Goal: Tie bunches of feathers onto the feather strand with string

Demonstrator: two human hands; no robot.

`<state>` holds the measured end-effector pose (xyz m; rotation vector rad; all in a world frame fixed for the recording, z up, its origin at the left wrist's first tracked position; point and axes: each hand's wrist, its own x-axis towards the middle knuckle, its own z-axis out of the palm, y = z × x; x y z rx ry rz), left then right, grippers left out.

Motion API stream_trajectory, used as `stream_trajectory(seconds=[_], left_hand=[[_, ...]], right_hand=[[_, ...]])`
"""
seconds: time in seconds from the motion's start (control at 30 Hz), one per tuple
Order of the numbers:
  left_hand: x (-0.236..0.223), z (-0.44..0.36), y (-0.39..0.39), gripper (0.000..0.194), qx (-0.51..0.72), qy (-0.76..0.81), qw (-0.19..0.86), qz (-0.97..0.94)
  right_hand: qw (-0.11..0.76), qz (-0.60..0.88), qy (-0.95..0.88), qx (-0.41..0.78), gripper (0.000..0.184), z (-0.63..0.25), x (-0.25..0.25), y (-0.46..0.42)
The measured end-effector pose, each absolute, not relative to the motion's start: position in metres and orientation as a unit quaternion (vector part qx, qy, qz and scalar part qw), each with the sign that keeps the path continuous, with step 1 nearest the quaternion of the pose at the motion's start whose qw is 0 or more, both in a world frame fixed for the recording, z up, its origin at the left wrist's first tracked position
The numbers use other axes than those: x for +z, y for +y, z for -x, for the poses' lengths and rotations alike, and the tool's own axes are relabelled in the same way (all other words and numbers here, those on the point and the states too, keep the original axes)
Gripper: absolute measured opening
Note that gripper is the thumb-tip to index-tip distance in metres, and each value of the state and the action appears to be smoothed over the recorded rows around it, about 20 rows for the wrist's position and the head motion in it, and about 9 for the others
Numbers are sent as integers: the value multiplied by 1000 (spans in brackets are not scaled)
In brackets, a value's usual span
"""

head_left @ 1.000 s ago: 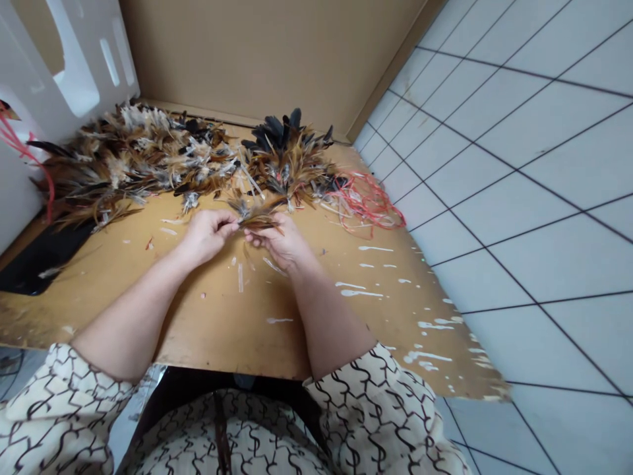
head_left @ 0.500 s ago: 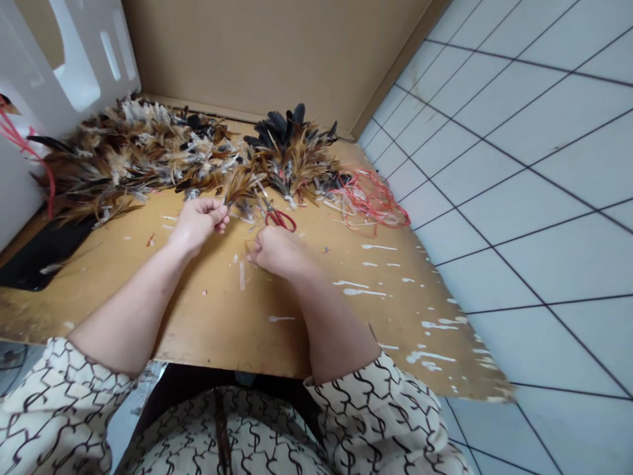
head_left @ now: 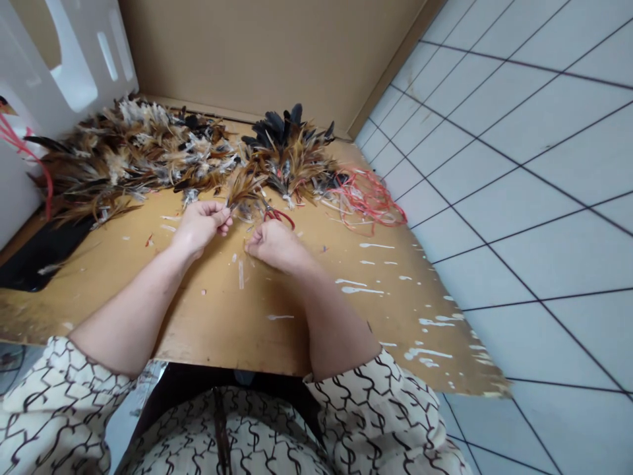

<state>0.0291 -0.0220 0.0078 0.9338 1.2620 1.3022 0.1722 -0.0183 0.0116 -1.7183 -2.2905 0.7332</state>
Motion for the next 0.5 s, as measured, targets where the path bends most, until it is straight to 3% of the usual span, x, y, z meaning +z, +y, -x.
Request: stream_trajectory(seconds=[0.1, 0.23, 0.33, 0.5], left_hand=[[9, -29, -22, 24, 539, 534, 521, -392], [7, -30, -22, 25, 536, 534, 518, -398], [5, -31, -22, 23, 538, 531, 521, -396], [4, -34, -23, 22, 546, 527, 530, -380]], right_hand=[[-17, 584, -796, 157, 11, -164, 18, -28], [-28, 567, -809, 150, 13, -158, 16, -30], [79, 579, -776, 238, 15, -160, 9, -22], [344, 548, -552, 526, 14, -158, 0, -10]])
